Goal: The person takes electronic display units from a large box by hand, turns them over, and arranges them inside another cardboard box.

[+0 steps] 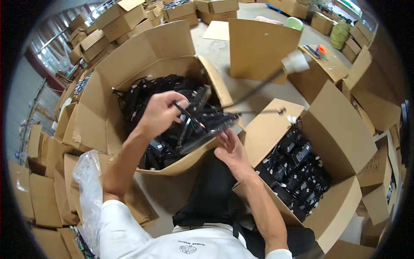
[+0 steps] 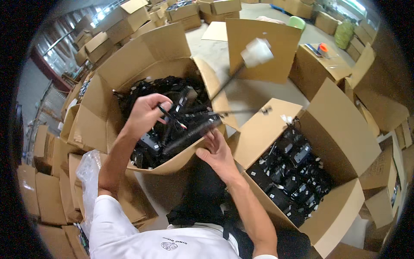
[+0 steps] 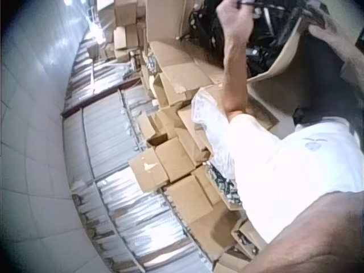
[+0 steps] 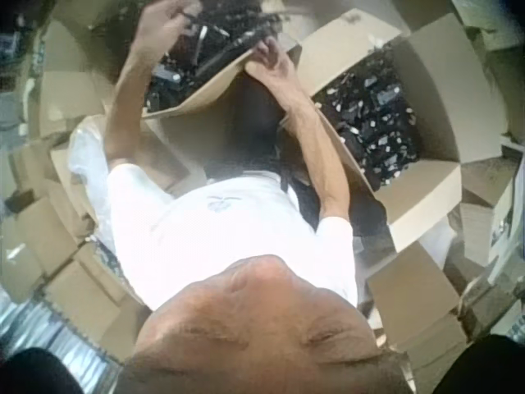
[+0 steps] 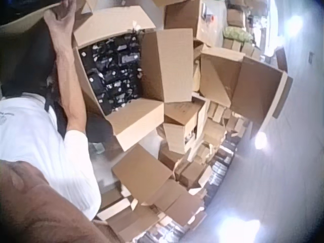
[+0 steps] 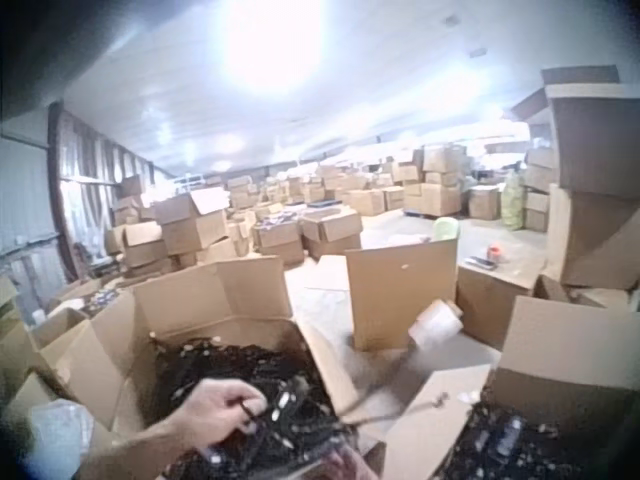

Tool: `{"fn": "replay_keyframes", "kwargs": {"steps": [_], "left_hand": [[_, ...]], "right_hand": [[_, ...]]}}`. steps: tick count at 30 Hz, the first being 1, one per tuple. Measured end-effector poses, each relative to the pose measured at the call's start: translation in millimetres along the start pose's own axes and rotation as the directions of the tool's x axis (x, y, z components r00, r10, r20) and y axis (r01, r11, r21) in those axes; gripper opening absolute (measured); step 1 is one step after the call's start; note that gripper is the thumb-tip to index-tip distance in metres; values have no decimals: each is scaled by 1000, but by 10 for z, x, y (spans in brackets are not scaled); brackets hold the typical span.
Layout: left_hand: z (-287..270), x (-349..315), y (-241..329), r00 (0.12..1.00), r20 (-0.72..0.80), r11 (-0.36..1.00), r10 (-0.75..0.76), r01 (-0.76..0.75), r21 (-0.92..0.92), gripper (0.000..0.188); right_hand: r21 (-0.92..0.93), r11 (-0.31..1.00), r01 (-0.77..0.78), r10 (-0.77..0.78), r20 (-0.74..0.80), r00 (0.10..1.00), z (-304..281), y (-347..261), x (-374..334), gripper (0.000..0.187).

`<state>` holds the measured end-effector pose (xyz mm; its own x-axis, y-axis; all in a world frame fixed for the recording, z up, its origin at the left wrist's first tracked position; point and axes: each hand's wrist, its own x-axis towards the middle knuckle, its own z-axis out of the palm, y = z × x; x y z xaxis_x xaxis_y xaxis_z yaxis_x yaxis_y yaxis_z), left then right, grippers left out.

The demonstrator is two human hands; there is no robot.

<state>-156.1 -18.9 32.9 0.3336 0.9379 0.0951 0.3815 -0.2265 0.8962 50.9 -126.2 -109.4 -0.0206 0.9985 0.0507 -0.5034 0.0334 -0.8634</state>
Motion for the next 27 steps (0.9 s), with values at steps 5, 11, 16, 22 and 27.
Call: {"fn": "replay_keyframes", "kwargs": {"steps": [5,11,16,22,27], "left_hand": [[412,59,-155,989,137,997,-47,54,-49,18],[384,2,-166,935,324,989,-144,125,80,59],[328,-142,-121,863,467,908,-194,338,-247,42],[889,-321,-997,718,572,444,-396,695,-565,15],[1030,-414,-983,742,617,428,-261,662,-615,18]], "right_hand": [[269,963,-29,50,-71,996,49,-297,-141,66],[297,954,38,75,-360,930,-208,-752,-113,31],[114,855,506,-364,-563,742,-511,-1297,159,25],[-874,152,461,-858,115,500,-264,-1201,-24,46],[-939,-133,318,-901,248,355,-381,-1568,-130,45]]}}
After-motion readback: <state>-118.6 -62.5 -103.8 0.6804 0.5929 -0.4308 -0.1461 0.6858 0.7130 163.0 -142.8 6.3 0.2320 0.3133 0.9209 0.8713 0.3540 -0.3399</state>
